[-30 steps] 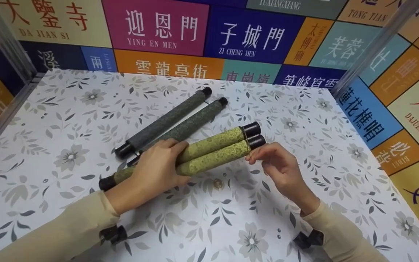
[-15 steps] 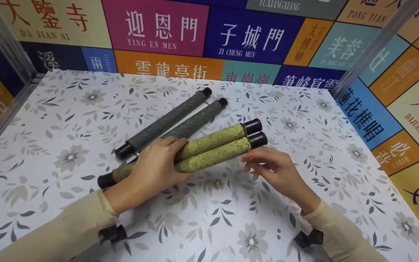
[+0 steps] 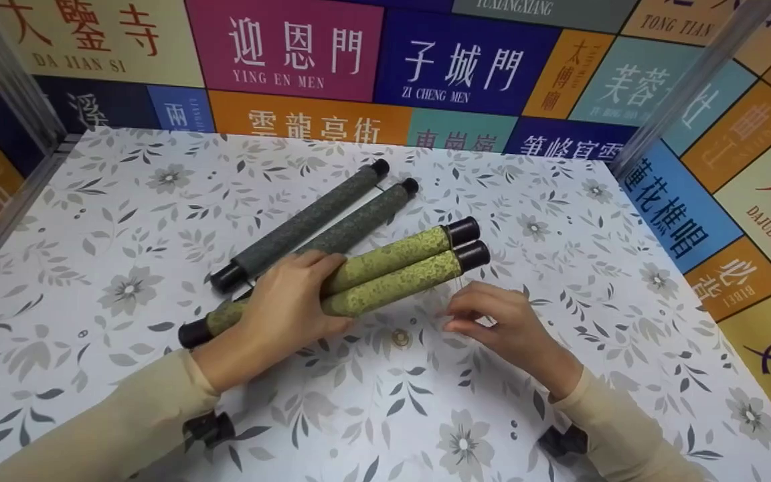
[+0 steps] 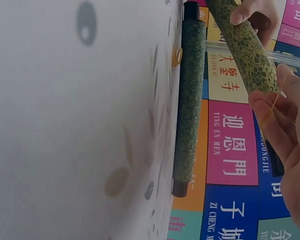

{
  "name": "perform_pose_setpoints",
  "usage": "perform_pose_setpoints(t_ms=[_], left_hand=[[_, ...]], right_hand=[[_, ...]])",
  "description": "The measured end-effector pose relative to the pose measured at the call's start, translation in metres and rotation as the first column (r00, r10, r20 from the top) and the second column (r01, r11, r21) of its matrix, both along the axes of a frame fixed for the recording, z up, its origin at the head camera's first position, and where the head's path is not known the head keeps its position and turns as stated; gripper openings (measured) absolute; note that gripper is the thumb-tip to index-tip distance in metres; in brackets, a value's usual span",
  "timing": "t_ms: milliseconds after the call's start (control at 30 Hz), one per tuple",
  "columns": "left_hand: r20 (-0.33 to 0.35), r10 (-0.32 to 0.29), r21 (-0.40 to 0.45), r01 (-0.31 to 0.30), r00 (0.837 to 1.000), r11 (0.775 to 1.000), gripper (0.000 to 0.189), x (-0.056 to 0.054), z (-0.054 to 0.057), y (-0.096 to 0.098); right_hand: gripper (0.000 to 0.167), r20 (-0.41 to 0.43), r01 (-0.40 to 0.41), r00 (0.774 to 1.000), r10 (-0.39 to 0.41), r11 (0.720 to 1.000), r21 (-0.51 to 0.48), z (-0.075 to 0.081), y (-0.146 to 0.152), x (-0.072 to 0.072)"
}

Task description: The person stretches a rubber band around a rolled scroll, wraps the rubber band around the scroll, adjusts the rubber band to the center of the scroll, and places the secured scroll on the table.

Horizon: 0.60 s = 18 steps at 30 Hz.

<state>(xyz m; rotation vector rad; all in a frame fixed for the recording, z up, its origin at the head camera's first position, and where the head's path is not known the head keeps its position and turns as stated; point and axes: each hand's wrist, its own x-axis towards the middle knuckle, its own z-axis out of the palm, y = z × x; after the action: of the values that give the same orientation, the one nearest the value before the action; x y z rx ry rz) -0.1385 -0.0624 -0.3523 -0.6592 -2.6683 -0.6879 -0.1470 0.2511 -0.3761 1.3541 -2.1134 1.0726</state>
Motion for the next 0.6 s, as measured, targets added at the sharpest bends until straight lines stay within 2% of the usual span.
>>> perform_pose_setpoints(t_ms=[33, 67, 100, 133, 167, 233, 300, 333, 467, 533, 600], left_hand=[[-0.001, 0.002, 0.001, -0.002, 1.000, 1.000, 0.077, 0.000, 0.000, 0.000], [-0.004, 0.004, 0.002, -0.004, 1.000, 1.000, 0.077, 0.000, 0.000, 0.001], [-0.008, 0.006, 0.004, -0.006, 1.000, 1.000, 0.077, 0.000, 0.000, 0.001], [-0.013, 0.009, 0.006, -0.009, 1.000, 1.000, 0.077, 0.000, 0.000, 0.001], [-0.021, 0.011, 0.007, -0.011, 1.000, 1.000, 0.077, 0.000, 0.000, 0.002], [-0.039, 0.016, 0.011, -0.015, 0.999, 1.000, 0.078, 0.001, -0.001, 0.002], [-0.061, 0.020, 0.013, -0.019, 0.998, 1.000, 0.079, 0.002, -0.002, 0.002], [-0.073, 0.022, 0.016, -0.020, 0.997, 1.000, 0.079, 0.002, -0.002, 0.001], [-0.135, 0.014, 0.049, -0.008, 0.991, 0.999, 0.081, 0.002, -0.005, -0.001], [-0.176, -0.003, 0.065, 0.014, 0.984, 0.998, 0.081, 0.002, -0.008, -0.003], [-0.219, -0.024, 0.075, 0.041, 0.976, 0.996, 0.082, 0.003, -0.010, -0.004]], right_hand=[[0.019, 0.072, -0.008, 0.997, 0.010, 0.999, -0.039, -0.001, -0.001, 0.001], [0.019, 0.168, -0.021, 0.985, 0.036, 0.996, -0.092, -0.002, -0.002, 0.002], [0.021, 0.277, -0.033, 0.958, 0.075, 0.988, -0.154, -0.003, -0.003, 0.003], [0.023, 0.383, -0.033, 0.916, 0.118, 0.975, -0.222, -0.004, -0.004, 0.005], [0.025, 0.478, -0.027, 0.862, 0.168, 0.957, -0.287, -0.005, -0.004, 0.006], [0.031, 0.624, -0.011, 0.730, 0.281, 0.916, -0.400, -0.005, -0.004, 0.007], [0.040, 0.715, 0.000, 0.589, 0.377, 0.885, -0.466, -0.004, -0.003, 0.006], [0.046, 0.744, 0.001, 0.528, 0.409, 0.876, -0.482, -0.003, -0.001, 0.005], [0.069, 0.807, -0.042, 0.285, 0.517, 0.848, -0.529, 0.005, 0.008, 0.000], [0.079, 0.806, -0.084, 0.187, 0.562, 0.827, -0.556, 0.008, 0.014, -0.001], [0.085, 0.791, -0.131, 0.101, 0.603, 0.796, -0.590, 0.011, 0.020, -0.001]])
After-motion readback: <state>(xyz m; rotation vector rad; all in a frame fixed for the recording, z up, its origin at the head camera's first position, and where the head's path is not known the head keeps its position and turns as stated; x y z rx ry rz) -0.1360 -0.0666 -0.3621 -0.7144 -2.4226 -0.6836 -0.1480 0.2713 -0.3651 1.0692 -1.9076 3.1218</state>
